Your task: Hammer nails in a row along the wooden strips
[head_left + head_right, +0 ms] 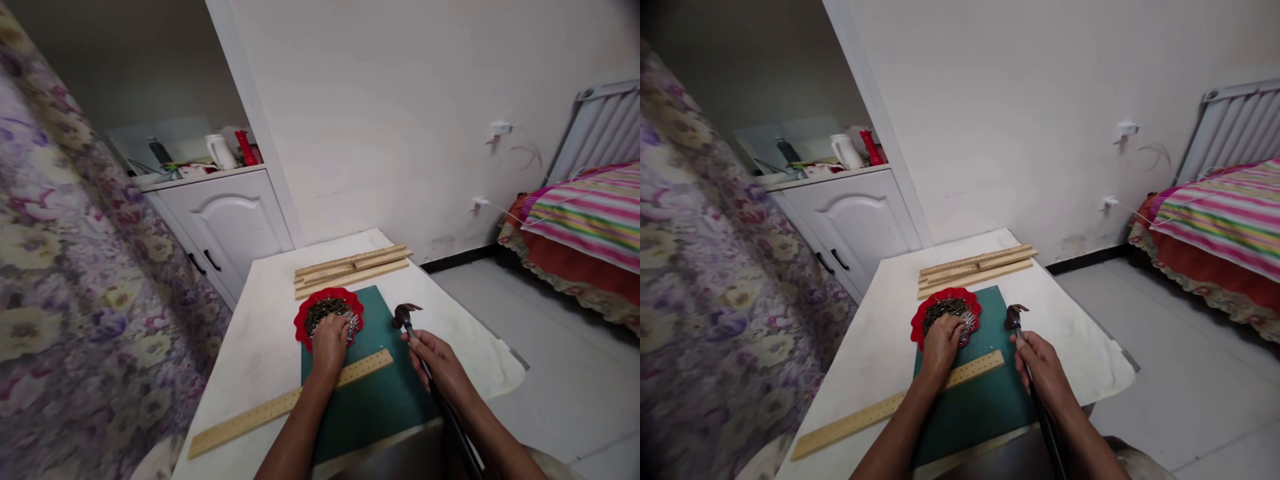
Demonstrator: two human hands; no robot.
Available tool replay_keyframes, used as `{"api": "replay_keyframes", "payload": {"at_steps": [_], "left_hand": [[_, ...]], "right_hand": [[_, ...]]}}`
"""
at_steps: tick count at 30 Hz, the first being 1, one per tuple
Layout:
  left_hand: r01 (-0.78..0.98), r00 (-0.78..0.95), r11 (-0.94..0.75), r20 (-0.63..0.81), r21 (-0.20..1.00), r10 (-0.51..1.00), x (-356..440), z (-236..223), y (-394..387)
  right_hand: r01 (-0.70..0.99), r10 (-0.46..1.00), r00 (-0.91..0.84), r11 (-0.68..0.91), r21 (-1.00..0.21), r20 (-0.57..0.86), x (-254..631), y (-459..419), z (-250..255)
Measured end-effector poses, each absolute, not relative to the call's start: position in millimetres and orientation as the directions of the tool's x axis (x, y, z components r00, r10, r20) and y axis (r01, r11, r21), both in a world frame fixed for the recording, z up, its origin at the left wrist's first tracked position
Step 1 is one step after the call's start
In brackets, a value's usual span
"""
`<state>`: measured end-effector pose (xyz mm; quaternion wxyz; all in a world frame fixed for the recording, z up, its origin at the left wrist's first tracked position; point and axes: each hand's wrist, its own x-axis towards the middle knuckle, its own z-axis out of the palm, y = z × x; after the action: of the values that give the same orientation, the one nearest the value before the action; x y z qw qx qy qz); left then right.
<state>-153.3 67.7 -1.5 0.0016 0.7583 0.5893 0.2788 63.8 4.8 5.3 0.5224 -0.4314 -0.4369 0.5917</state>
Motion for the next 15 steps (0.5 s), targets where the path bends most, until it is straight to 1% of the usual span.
{"api": "replay_keyframes", "payload": {"at_steps": [3, 7, 9, 11, 15], "left_hand": [[0.854, 0.137, -0.336, 0.45, 0.398, 0.883, -156, 5, 62], [0.754, 0.082, -0.381, 0.498, 0.535, 0.863, -156, 15, 37], [0.692, 0.092, -0.398, 0.474, 0.602, 0.876, -150, 17, 21], [0.648, 0.135, -0.406, 0.428, 0.644, 0.893, -140, 15, 7], [0.634, 0.169, -0.393, 0.376, 0.666, 0.911, -119, 5, -3]], "right_hand": [[-0.236, 0.995, -0.081, -0.075, -0.969, -0.057, 64, 5, 7], [-0.232, 0.996, -0.064, -0.077, -0.97, -0.064, 65, 5, 10], [-0.227, 0.996, -0.054, -0.079, -0.971, -0.068, 67, 4, 11], [-0.221, 0.997, -0.046, -0.078, -0.972, -0.07, 68, 3, 11], [-0.211, 0.997, -0.037, -0.071, -0.975, -0.065, 69, 1, 12]]}}
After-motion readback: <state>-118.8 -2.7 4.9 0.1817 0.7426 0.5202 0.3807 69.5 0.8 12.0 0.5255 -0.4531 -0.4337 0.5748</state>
